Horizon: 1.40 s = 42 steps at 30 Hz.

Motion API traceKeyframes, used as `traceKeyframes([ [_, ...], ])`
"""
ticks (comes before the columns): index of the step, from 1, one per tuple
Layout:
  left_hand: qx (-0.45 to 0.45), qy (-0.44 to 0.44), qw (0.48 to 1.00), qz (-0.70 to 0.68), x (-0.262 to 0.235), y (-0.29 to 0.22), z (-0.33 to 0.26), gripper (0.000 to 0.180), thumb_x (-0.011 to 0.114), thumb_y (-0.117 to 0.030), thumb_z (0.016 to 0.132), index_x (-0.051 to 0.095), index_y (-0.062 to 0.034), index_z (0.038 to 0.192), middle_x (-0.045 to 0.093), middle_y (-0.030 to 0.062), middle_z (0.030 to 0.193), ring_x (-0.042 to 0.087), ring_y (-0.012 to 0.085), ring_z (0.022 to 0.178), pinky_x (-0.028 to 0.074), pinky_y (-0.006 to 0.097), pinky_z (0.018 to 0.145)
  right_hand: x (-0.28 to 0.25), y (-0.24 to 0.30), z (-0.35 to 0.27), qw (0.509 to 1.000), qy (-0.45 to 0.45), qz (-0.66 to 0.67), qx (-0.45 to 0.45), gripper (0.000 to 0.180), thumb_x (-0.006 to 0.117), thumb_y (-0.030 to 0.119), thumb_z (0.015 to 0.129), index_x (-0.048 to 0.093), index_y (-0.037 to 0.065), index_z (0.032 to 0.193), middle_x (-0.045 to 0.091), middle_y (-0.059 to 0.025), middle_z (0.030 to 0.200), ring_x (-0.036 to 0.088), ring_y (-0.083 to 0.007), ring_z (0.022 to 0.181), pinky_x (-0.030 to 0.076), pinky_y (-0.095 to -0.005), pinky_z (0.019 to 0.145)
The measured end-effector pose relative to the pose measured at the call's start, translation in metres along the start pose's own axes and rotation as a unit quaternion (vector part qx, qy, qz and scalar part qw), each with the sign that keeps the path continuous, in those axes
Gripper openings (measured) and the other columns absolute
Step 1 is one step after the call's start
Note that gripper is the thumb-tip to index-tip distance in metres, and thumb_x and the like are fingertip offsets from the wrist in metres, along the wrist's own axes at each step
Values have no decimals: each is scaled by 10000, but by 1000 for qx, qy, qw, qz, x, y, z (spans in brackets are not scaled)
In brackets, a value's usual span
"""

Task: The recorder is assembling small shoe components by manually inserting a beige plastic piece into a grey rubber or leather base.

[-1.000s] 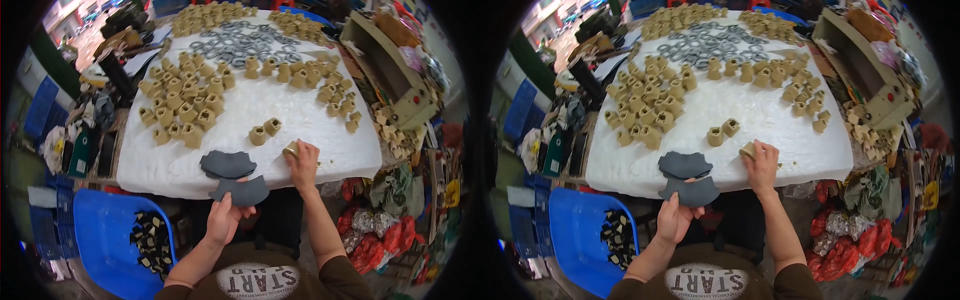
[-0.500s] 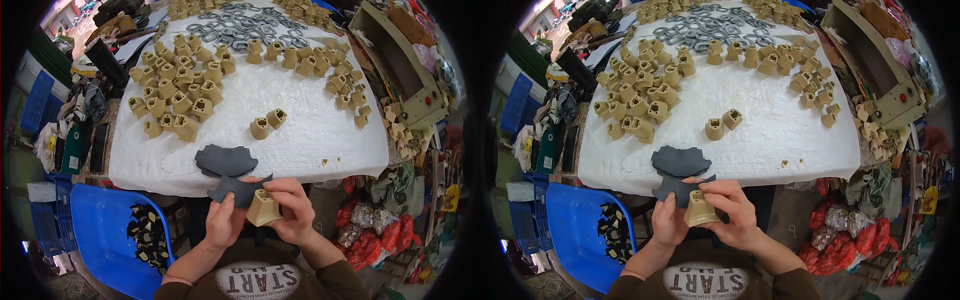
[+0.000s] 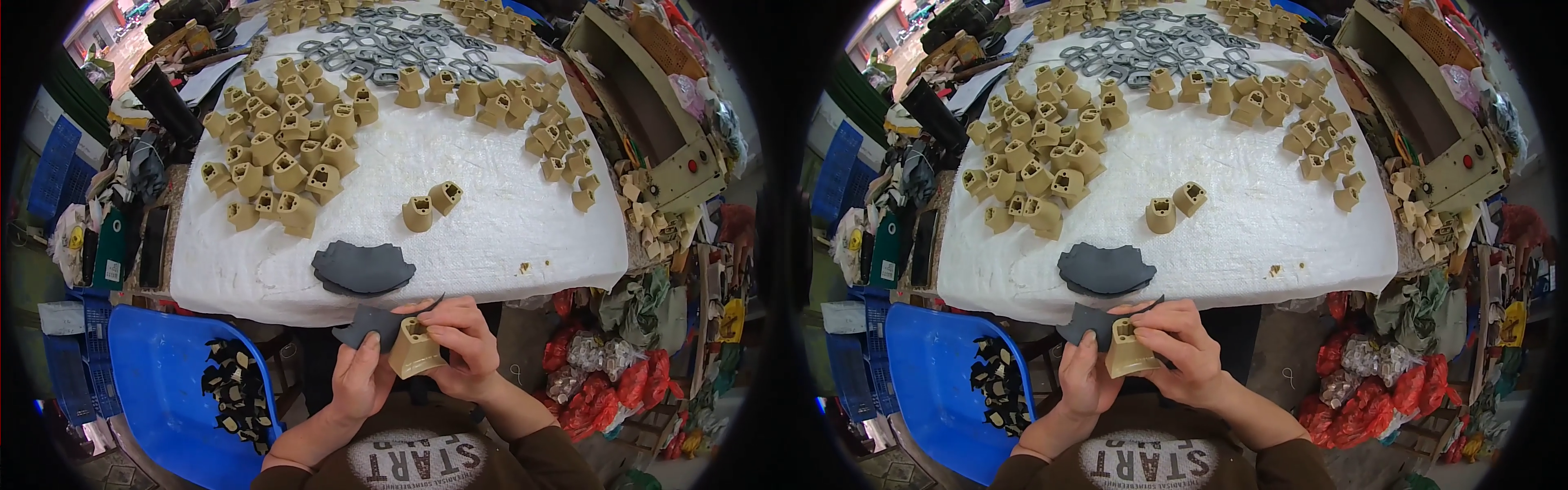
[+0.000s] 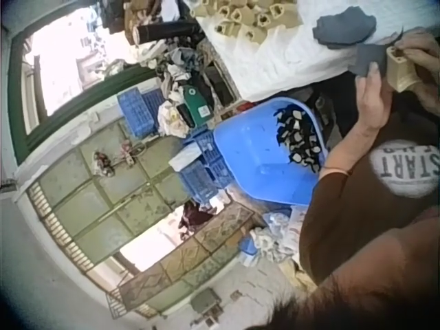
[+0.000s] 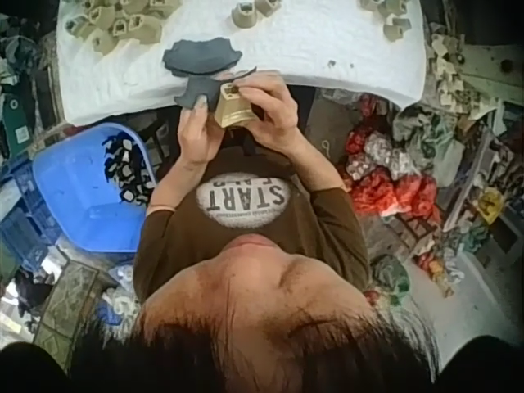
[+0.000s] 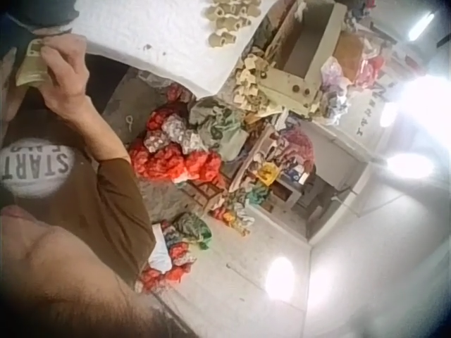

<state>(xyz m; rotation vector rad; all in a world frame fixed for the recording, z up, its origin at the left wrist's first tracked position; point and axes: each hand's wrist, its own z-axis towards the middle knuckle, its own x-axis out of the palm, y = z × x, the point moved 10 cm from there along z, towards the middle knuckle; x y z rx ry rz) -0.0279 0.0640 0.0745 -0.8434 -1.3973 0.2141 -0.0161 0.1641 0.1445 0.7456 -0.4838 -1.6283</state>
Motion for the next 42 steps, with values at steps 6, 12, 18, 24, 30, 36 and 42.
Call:
traceKeyframes([
  [6,3,-55,997,53,-6,1,-4,485,352,-253,945,332,73,1303,441,194,1292,461,261,1184,355,399,1014,2,0,4,999,21,-34,11,546,800,51,571,559,33,1061,584,-119,1035,546,-266,860,473,-360,749],
  [12,24,-68,993,89,-15,4,-11,446,310,-185,969,348,99,1311,440,187,1303,447,217,1189,356,331,1001,-1,1,1,982,26,-185,3,558,802,171,511,591,81,1020,617,-32,1013,486,-220,780,345,-350,735],
  [18,21,-79,975,204,-17,-12,-5,448,300,-166,965,366,111,1311,526,157,1207,521,186,1085,385,281,954,-2,-4,-2,976,35,-217,12,522,798,208,521,601,114,996,597,15,984,473,-204,808,280,-395,771],
  [24,9,-53,957,285,-20,-8,-4,441,305,-164,963,396,116,1292,571,148,1156,528,161,1072,377,271,955,11,-2,10,933,143,-322,69,513,791,193,492,600,122,963,556,24,916,466,-211,810,256,-424,811],
  [30,-8,-37,924,381,-20,0,-5,449,320,-177,961,381,93,1314,598,156,1110,542,148,1048,409,275,910,16,-7,6,922,179,-335,79,363,744,188,588,586,126,909,486,28,834,480,-167,824,246,-439,814],
  [36,-10,9,831,556,-2,-3,-3,481,335,-196,958,313,75,1355,578,174,1121,563,179,1025,425,283,871,21,-12,-6,915,190,-353,36,454,764,155,504,586,95,917,522,-1,849,487,-190,798,263,-436,818],
  [42,-99,27,967,232,-30,17,1,559,379,-294,955,282,66,1372,504,193,1262,502,258,1168,375,352,978,5,-29,-12,966,144,-203,72,439,790,198,558,575,97,928,510,1,855,497,-204,839,267,-427,825],
])
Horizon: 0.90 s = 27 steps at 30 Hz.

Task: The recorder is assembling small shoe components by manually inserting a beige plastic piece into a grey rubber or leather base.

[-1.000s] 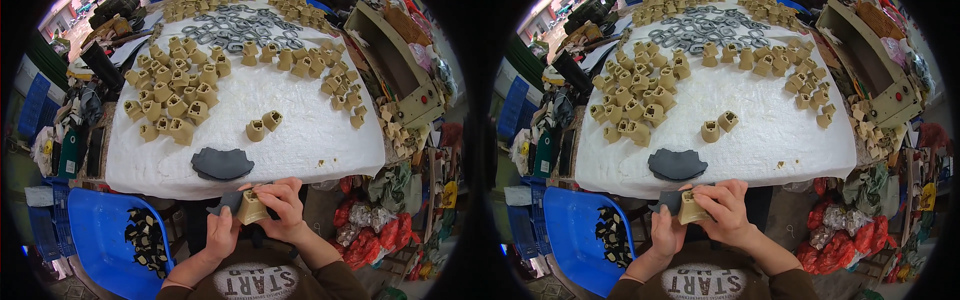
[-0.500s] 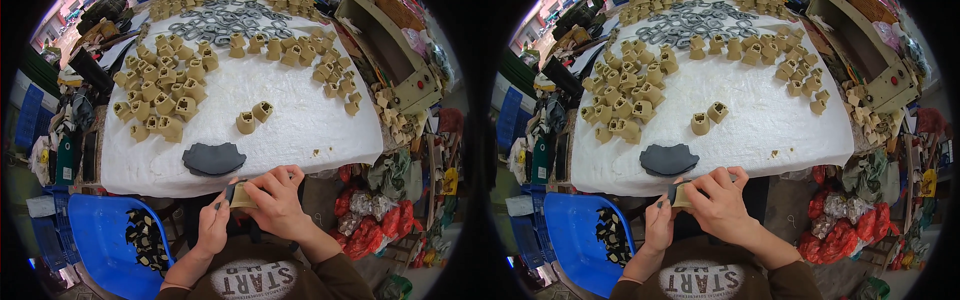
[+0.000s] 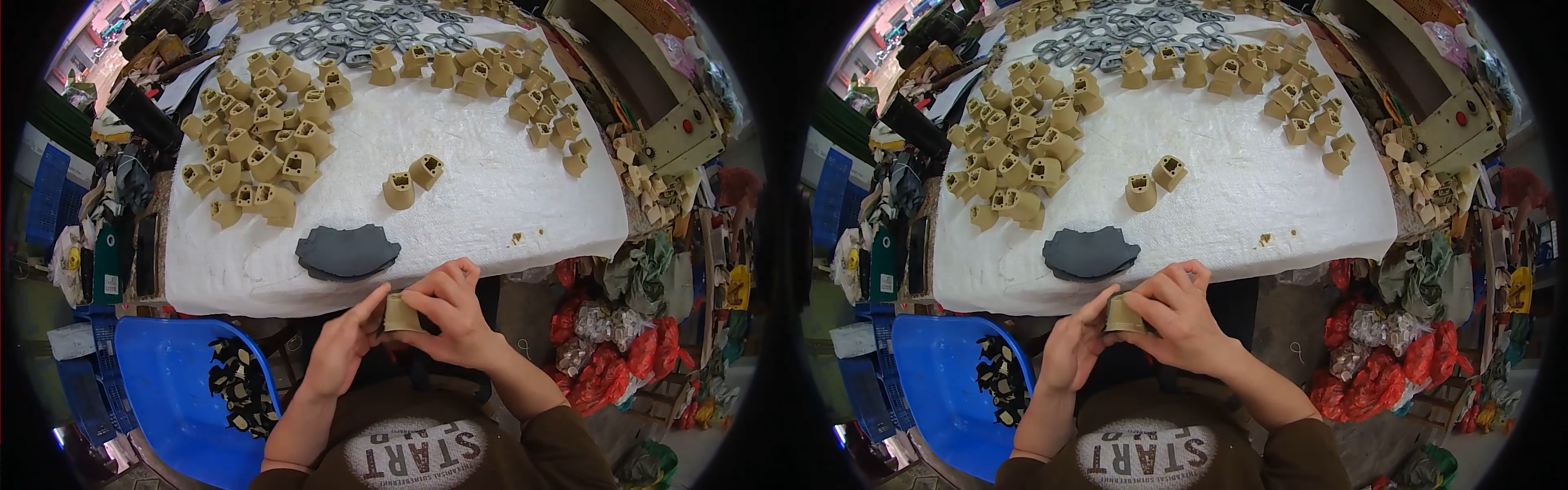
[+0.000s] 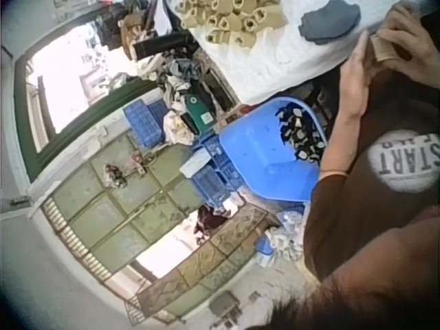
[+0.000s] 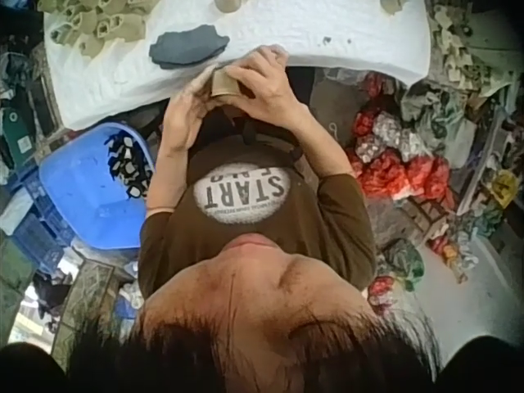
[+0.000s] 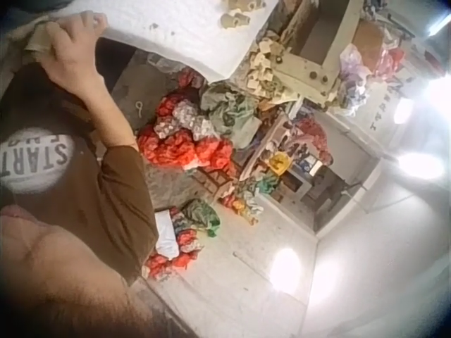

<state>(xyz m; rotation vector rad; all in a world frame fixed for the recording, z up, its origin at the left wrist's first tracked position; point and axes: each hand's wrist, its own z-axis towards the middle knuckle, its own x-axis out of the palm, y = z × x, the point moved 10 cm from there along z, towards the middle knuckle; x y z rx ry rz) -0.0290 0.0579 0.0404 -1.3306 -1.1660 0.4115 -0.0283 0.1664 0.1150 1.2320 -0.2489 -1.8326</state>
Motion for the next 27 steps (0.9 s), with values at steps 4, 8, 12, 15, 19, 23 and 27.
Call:
traceKeyframes([
  [4,-78,88,971,-207,9,30,1,550,392,-380,952,382,43,1303,561,168,1147,554,251,1060,436,375,901,-1,1,0,999,-7,36,-9,482,801,222,555,583,83,962,525,-13,870,496,-209,844,274,-401,826],
  [8,-142,126,952,-239,24,41,-2,460,437,-363,917,493,38,1134,607,144,973,610,244,857,487,341,753,3,4,0,996,27,88,-9,464,800,218,571,592,71,959,521,-27,867,491,-211,839,277,-393,833],
  [12,-137,104,972,-159,21,43,6,446,499,-329,867,506,50,1102,607,141,941,623,230,800,512,329,694,6,13,2,994,54,92,-27,443,800,217,593,598,66,957,515,-31,864,488,-211,838,278,-388,845],
  [15,-138,66,978,-145,24,37,7,319,444,-252,868,549,23,991,623,99,815,610,158,747,473,269,645,7,9,0,993,51,98,-33,482,811,241,601,583,69,989,521,-42,866,484,-219,790,305,-391,828],
  [19,-133,111,973,-151,31,39,4,358,460,-276,878,519,26,1061,608,106,904,594,157,828,462,265,715,4,5,0,994,35,99,-35,484,814,249,600,586,67,986,522,-42,859,482,-221,787,307,-390,824],
  [23,88,-87,992,22,-7,-4,3,467,503,-281,918,383,9,1263,523,67,1056,486,117,894,394,259,803,-4,-3,1,995,7,103,-5,444,805,243,604,593,70,953,529,-31,859,491,-213,832,288,-376,817],
  [27,188,-94,969,131,-7,-24,-16,296,635,-166,855,557,5,1084,551,65,954,501,120,809,416,239,710,-12,-6,-1,994,-26,103,2,440,806,236,622,583,61,958,534,-37,863,499,-210,823,294,-372,812],
])
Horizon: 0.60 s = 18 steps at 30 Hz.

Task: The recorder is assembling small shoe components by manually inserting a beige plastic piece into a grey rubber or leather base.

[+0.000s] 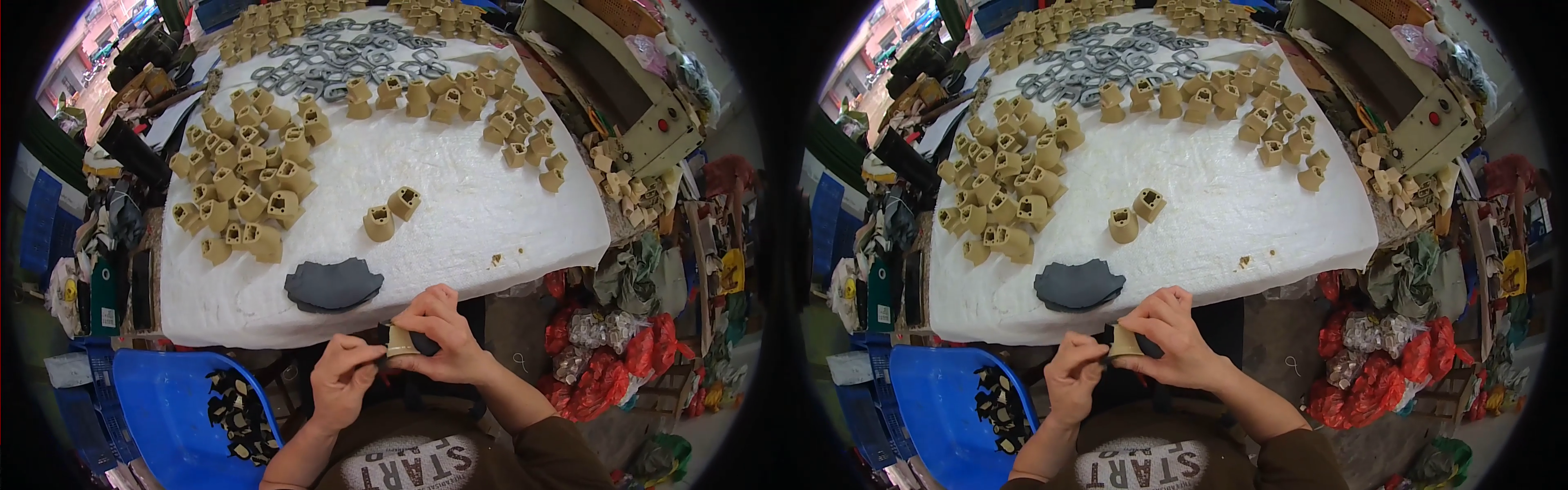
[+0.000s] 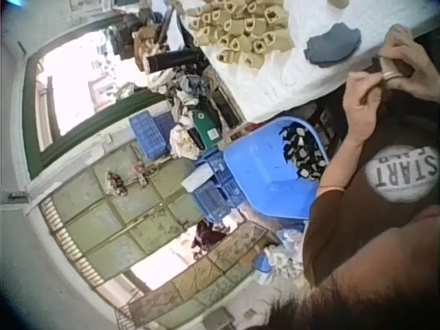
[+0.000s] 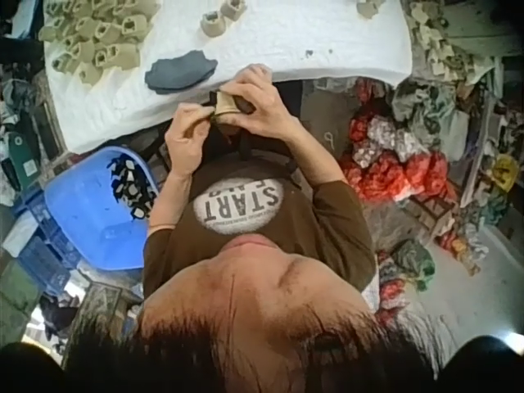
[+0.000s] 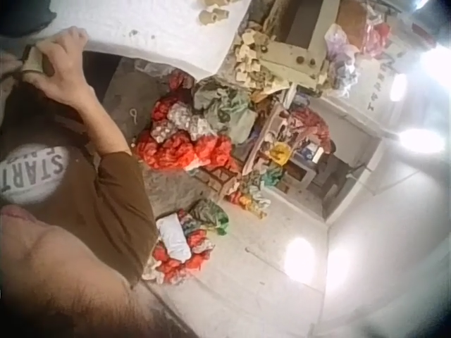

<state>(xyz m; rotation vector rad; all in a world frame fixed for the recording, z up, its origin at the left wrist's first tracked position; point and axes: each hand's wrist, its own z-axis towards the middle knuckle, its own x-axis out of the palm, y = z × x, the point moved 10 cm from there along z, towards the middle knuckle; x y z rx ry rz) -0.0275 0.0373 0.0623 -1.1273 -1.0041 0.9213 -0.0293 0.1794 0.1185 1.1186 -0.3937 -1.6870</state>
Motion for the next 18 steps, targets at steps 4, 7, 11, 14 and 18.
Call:
traceKeyframes([
  [4,49,0,997,57,7,-13,5,138,666,-120,832,649,6,886,562,59,827,505,127,716,403,229,596,2,-1,-4,999,3,39,15,431,800,216,638,577,52,969,534,-47,858,504,-213,829,305,-363,817],
  [7,148,1,977,153,14,-36,7,136,668,-125,826,632,-2,869,567,59,714,501,144,617,392,234,551,2,-1,-5,997,3,74,20,419,794,209,649,576,46,967,532,-57,868,505,-223,836,315,-361,825],
  [11,230,-4,946,230,25,-54,5,125,708,-85,758,605,-15,761,518,55,584,460,178,492,359,279,447,4,3,-6,997,28,66,7,466,811,221,644,570,50,1004,550,-76,876,529,-244,841,364,-359,786],
  [14,255,10,938,234,29,-60,6,115,711,-50,736,607,-14,768,501,47,561,440,179,473,343,281,431,4,3,-4,997,31,74,15,463,807,204,639,572,59,1011,565,-68,912,527,-244,877,358,-364,808],
  [18,242,47,950,194,33,-56,1,159,668,-135,800,600,8,813,516,63,606,458,165,519,357,289,463,3,9,-2,997,32,68,-12,447,785,192,628,578,86,1010,556,-39,971,500,-241,943,309,-386,864],
])
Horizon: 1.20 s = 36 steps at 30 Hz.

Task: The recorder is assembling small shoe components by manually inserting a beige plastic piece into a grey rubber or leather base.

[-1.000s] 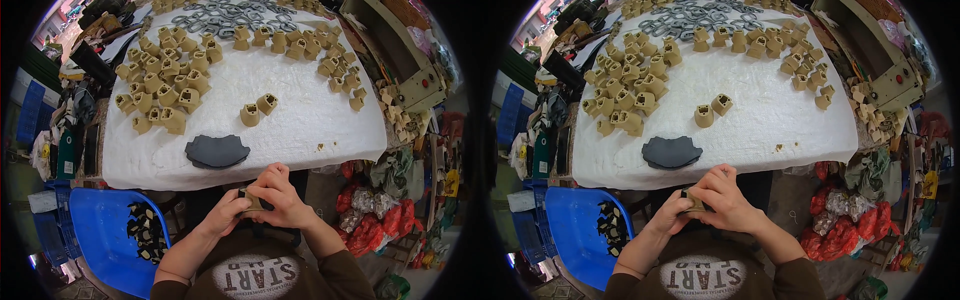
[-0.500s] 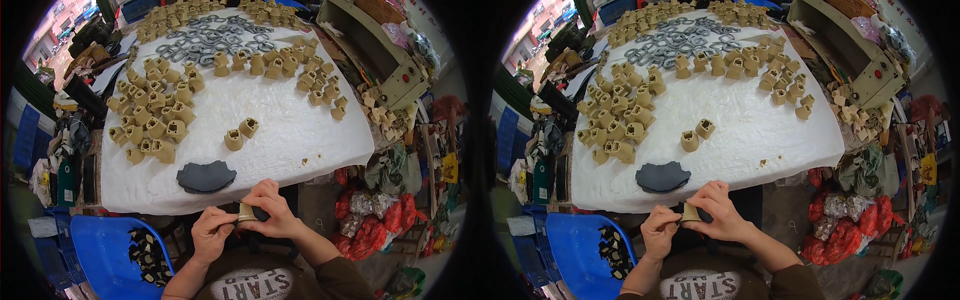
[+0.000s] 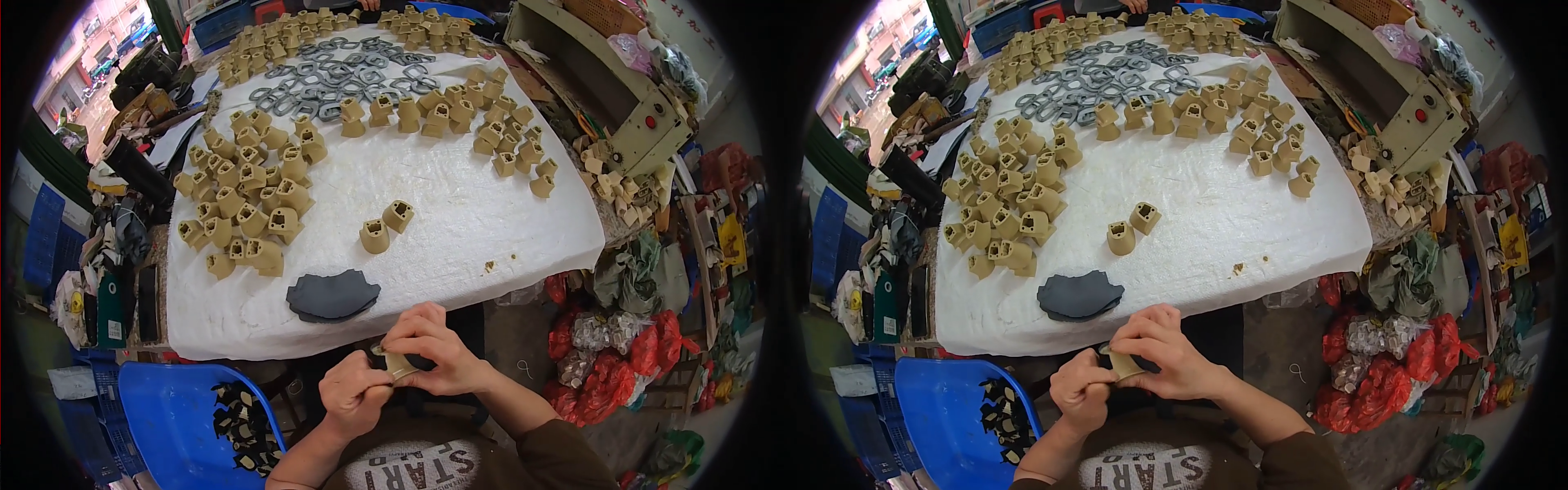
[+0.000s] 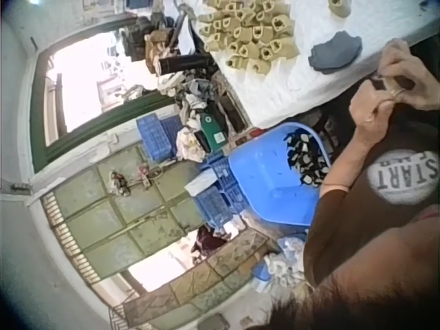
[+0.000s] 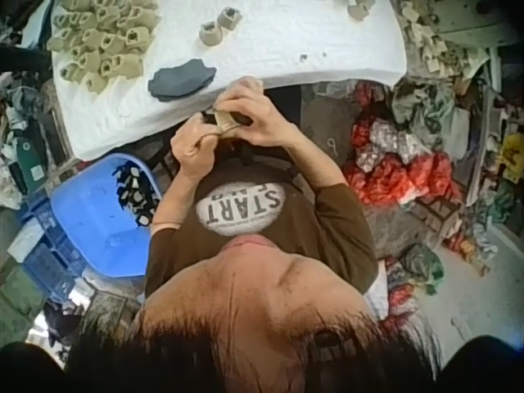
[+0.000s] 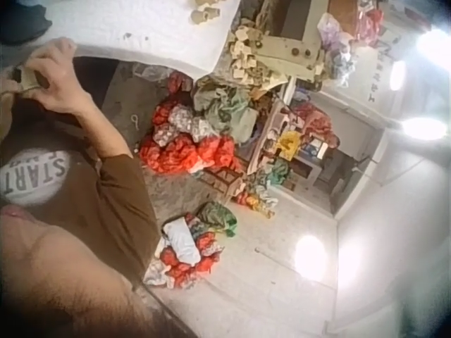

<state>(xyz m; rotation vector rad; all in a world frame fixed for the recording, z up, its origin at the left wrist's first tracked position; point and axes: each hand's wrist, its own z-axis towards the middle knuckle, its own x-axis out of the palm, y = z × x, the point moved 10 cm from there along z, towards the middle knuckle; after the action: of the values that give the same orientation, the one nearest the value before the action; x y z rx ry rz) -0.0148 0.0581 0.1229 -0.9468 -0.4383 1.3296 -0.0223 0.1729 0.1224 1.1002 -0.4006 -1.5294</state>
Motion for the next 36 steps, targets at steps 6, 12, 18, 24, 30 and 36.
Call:
traceKeyframes([
  [6,-276,-42,929,-243,-2,53,-20,509,527,-342,882,408,31,1208,511,84,946,484,145,859,394,279,820,-10,9,-3,998,-10,-62,-20,462,789,161,592,592,103,1006,582,-9,1035,511,-237,983,323,-397,863],
  [12,-399,106,855,-315,36,69,-42,296,519,-193,851,465,2,1067,544,52,918,524,92,790,451,250,691,11,20,-6,993,41,-99,-58,475,776,209,595,596,134,1029,519,-37,1154,449,-277,1088,296,-427,906],
  [18,-358,10,912,-202,4,80,-28,281,524,-171,833,480,7,1046,579,37,793,525,90,665,456,247,613,-11,38,4,997,23,-72,-26,695,639,571,737,538,63,1200,413,-179,1241,416,-328,1127,329,-421,949],
  [24,-358,25,906,-226,15,62,-24,346,529,-161,827,470,4,1125,578,43,815,527,89,711,446,235,650,12,-42,-33,919,-121,249,283,222,597,42,846,531,-13,1051,496,-88,988,533,-141,777,456,-243,675],
  [30,-320,21,935,-152,15,62,-28,295,540,-158,825,452,-3,1060,553,50,785,500,93,698,437,255,637,11,-30,-24,958,-108,117,238,87,558,45,879,564,-11,813,498,-65,707,501,-138,613,393,-264,517],
  [36,-314,-11,947,-69,12,60,-26,247,533,-147,839,436,-9,1019,525,58,753,488,104,677,431,275,617,12,-19,-22,977,-127,34,170,36,578,2,835,582,-2,870,540,-79,753,517,-222,659,412,-304,587],
])
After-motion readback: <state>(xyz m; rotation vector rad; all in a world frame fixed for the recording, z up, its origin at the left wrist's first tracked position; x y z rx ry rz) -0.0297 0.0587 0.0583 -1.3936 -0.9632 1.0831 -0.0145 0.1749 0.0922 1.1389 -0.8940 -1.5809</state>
